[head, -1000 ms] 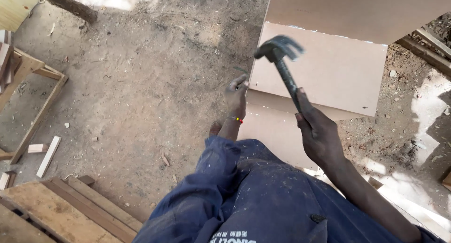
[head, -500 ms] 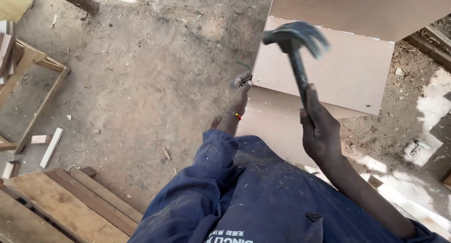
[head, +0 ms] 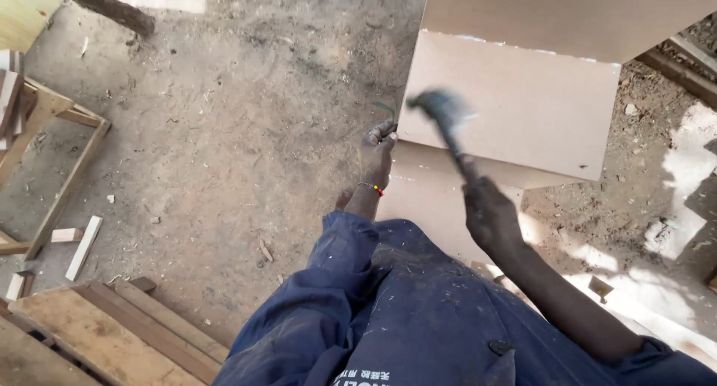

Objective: The person picks nails from an organizer box and hammers them into a wooden furniture frame to assemble it.

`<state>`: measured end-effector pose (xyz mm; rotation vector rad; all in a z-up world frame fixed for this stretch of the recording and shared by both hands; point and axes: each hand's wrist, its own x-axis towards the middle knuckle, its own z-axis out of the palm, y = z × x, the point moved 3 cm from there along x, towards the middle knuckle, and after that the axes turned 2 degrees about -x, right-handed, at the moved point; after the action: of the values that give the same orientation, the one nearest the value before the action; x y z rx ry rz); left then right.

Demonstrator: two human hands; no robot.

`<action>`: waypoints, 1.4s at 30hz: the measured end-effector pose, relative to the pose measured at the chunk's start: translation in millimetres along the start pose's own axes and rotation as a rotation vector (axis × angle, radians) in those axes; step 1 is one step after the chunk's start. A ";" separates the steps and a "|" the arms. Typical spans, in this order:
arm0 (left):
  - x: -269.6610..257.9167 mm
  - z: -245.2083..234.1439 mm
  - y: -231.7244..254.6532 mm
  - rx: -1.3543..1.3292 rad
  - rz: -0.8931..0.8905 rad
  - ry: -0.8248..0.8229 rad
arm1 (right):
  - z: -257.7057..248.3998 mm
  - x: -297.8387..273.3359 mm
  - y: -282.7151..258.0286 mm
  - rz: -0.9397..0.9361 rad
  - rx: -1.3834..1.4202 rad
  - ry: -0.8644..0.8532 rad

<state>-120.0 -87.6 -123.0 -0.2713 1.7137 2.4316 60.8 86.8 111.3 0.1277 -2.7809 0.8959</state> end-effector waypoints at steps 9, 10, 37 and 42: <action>-4.9 11.4 5.1 0.017 0.018 0.013 | -13.4 11.1 -6.8 0.064 0.020 0.043; -4.0 7.3 6.7 0.017 0.020 0.016 | -10.5 7.3 -7.9 -0.004 0.058 0.132; -181.7 135.0 16.9 0.109 -0.503 -0.289 | -32.0 -24.6 -2.1 0.708 0.374 0.034; -185.5 133.5 36.7 0.097 -0.518 -0.413 | -34.8 -38.8 24.8 0.716 0.422 0.128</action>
<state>43.9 22.0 -1.8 -0.1594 1.3669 1.8678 101.0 127.8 115.8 -0.8730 -2.4746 1.5657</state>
